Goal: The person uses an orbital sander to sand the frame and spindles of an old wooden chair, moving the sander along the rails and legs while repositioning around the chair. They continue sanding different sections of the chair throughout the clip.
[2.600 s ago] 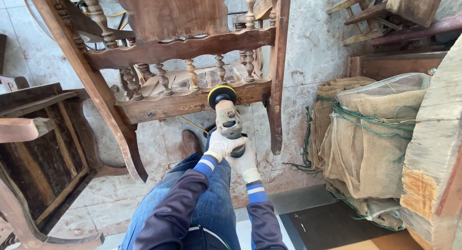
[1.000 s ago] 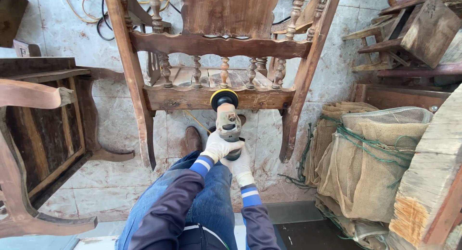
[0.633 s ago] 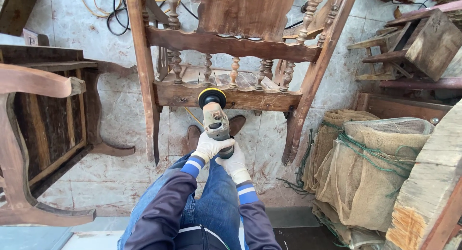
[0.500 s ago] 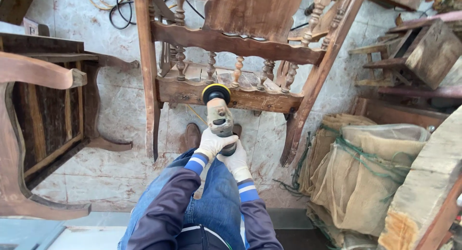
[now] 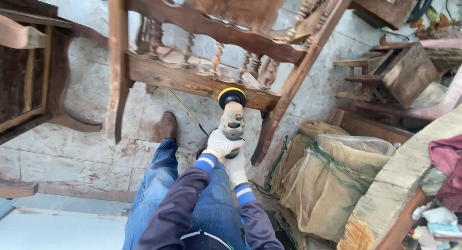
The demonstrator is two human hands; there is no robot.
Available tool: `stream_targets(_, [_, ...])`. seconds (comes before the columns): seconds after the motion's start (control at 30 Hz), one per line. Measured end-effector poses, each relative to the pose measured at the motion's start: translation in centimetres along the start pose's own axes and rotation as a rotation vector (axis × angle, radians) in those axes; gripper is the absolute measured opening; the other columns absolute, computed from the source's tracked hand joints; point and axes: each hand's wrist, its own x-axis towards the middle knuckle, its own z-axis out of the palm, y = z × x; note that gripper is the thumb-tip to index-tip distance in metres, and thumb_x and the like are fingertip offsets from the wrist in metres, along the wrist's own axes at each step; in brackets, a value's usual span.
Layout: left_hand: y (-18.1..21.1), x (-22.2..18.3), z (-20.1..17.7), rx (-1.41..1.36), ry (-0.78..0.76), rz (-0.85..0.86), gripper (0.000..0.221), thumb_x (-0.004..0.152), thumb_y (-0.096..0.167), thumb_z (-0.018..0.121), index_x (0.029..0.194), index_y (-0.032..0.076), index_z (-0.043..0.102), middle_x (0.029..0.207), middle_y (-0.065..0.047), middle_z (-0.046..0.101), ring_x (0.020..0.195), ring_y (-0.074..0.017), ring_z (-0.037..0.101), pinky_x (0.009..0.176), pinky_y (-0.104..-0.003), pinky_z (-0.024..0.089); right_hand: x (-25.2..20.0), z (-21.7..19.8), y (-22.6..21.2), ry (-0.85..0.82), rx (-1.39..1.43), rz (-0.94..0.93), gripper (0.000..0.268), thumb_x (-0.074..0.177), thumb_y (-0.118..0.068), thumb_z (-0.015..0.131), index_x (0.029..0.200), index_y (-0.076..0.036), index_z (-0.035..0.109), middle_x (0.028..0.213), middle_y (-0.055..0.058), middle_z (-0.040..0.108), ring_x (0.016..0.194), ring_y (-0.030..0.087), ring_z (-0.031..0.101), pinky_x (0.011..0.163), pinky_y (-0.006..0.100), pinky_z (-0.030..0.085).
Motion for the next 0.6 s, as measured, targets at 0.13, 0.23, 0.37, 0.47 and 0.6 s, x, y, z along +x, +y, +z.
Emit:
stream_targets(0.13, [2.5,0.4,0.5,0.149,0.081,0.021,0.074,0.055,0.055,0.088,0.112,0.010,0.073,0.107,-0.011,0.078,0.102,-0.0259,0.075,0.091,-0.033,0.058,1.2,-1.1,-0.5,0.002,-0.587,-0.278,0.078,0.073,0.000,0.085,0.140,-0.010,0.048,0.131,0.010,0.062,0.116,0.021,0.063,0.097,0.036,0.054])
stream_targets(0.23, [3.6,0.8,1.6,0.064,0.113,0.065,0.075,0.056,0.052,0.089,0.115,0.009,0.070,0.107,-0.012,0.078,0.103,-0.0260,0.075,0.090,-0.034,0.057,1.4,-1.5,-1.7,-0.102,-0.447,-0.304,0.079,0.074,0.000,0.082,0.143,-0.012,0.046,0.134,0.009,0.060,0.118,0.021,0.062,0.098,0.037,0.054])
stream_targets(0.37, [3.8,0.7,3.6,0.212,0.041,0.096,0.074,0.059,0.049,0.090,0.120,0.010,0.070,0.109,-0.012,0.077,0.104,-0.0265,0.074,0.091,-0.034,0.056,2.7,-3.8,-1.4,-0.195,0.204,-0.099,0.064,0.084,-0.003,0.071,0.143,-0.012,0.047,0.138,0.011,0.059,0.122,0.027,0.060,0.102,0.045,0.053])
stream_targets(0.47, [2.5,0.7,4.7,0.123,0.024,0.128,0.077,0.058,0.045,0.090,0.122,0.009,0.068,0.110,-0.011,0.078,0.103,-0.0247,0.075,0.091,-0.033,0.057,3.4,-6.1,0.3,-0.208,0.434,0.012,0.054,0.092,-0.011,0.064,0.144,-0.014,0.047,0.140,0.012,0.058,0.125,0.029,0.057,0.105,0.050,0.048])
stream_targets(0.6, [3.9,0.1,5.2,0.157,-0.010,0.092,0.079,0.057,0.047,0.088,0.122,0.009,0.065,0.108,-0.012,0.078,0.102,-0.0254,0.075,0.091,-0.034,0.057,4.2,-8.2,1.8,-0.205,0.329,-0.076,0.045,0.102,-0.021,0.056,0.146,-0.016,0.049,0.146,0.009,0.055,0.133,0.028,0.054,0.115,0.052,0.041])
